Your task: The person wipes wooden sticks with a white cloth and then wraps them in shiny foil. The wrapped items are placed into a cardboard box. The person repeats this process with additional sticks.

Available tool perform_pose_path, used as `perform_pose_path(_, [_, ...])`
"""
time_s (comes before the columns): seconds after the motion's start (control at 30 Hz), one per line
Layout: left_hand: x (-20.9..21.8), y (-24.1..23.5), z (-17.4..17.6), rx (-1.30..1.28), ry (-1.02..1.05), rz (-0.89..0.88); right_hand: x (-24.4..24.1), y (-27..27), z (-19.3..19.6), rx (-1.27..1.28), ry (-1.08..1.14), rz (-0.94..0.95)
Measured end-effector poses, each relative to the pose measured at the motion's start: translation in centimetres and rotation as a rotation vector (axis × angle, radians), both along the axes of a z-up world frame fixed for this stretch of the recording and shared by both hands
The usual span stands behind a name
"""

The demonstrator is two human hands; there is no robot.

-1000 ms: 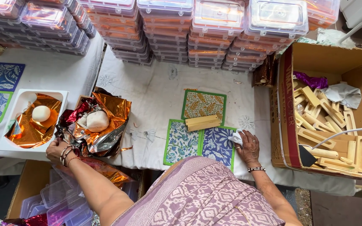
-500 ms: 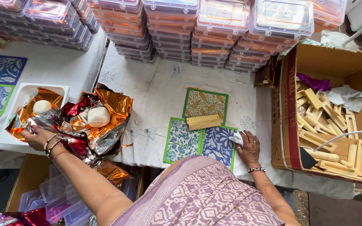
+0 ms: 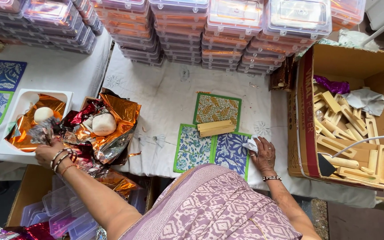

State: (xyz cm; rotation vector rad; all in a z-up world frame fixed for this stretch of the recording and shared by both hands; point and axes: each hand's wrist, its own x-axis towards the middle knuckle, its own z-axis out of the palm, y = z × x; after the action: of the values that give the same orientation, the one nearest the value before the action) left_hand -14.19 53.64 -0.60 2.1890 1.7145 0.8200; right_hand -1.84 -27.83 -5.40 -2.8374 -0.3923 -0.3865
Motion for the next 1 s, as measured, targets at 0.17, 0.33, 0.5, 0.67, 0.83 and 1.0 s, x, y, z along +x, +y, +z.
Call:
perform_pose_path(0.17, [1.6, -2.1, 7.4, 0.081, -0.144, -0.150, 0.1, 0.0, -0.3, -0.017, 0.008, -0.004])
perform_pose_path(0.33, [8.1, -9.0, 13.2, 0.113, -0.075, -0.397, -0.1, 0.2, 0.3, 0.000, -0.013, 0.012])
perform_pose_path(0.5, [18.0, -16.0, 11.9, -1.754, -1.775, -0.499, -0.1, 0.3, 0.5, 0.005, 0.011, 0.001])
perform_pose_path(0.67, [24.0, -23.3, 6.6, -1.068, -1.018, -1.146, -0.1, 0.4, 0.7, 0.000, 0.010, -0.007])
perform_pose_path(0.83, [31.9, -28.7, -3.8, -1.665, -0.893, -0.822, -0.1, 0.6, 1.1, -0.003, 0.010, -0.014])
perform_pose_path(1.0, [29.8, -34.9, -4.4, -0.703, -0.162, -1.069, -0.1, 0.5, 1.3, -0.022, 0.012, -0.005])
